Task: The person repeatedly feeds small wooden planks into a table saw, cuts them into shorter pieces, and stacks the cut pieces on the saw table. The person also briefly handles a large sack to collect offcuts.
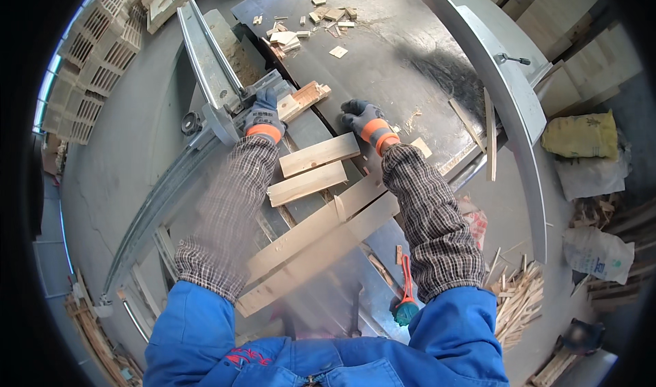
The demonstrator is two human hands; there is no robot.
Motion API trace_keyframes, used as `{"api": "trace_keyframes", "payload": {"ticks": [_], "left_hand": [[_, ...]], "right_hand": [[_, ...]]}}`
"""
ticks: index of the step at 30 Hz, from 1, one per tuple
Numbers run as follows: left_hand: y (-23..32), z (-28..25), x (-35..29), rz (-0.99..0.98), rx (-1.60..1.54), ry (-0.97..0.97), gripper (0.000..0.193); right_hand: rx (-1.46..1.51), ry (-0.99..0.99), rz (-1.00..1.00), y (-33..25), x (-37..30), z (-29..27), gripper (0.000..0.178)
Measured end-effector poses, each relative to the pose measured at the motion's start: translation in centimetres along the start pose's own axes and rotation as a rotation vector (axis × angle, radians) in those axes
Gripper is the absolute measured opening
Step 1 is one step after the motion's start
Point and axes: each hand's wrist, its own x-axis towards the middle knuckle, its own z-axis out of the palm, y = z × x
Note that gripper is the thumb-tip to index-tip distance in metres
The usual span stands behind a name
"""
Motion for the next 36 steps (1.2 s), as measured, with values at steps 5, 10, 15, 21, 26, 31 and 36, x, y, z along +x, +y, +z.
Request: {"api": "trace_keyframes", "payload": {"ticks": [5, 10, 15, 21, 26, 31, 36], "left_hand": [[-0.5, 0.3, 0.0, -0.035, -0.094, 0.026, 0.103], [-0.6, 1.5, 0.5, -0.065, -0.246, 0.104, 0.102], [-0.4, 1.2, 0.7, -0.102, -0.329, 0.079, 0.101], [-0.6, 1.0, 0.0, -0.082, -0.337, 0.118, 0.102], [-0.7, 0.8, -0.2, -0.026, -0.143, 0.112, 0.102], [0.0, 0.5, 0.4, 0.017, -0.070, 0.074, 0.101], [-1.0, 4.7, 1.2, -0.001, -0.043, 0.314, 0.080]], "right_hand": [[-0.222, 0.069, -0.070, -1.7, 0.2, 0.1, 0.039], [-0.537, 0.082, -0.257, -3.2, 4.1, 0.3, 0.045], [-0.734, 0.008, -0.278, -4.5, 7.5, 0.5, 0.048], [-0.783, -0.083, -0.282, -4.7, 8.7, 1.1, 0.044], [-0.801, -0.087, -0.244, -4.3, 9.0, 0.1, 0.036], [-0.672, 0.134, -0.181, -0.7, 7.9, -4.5, 0.034], [-1.077, 0.532, 0.071, -3.7, 5.7, -5.5, 0.037]]}}
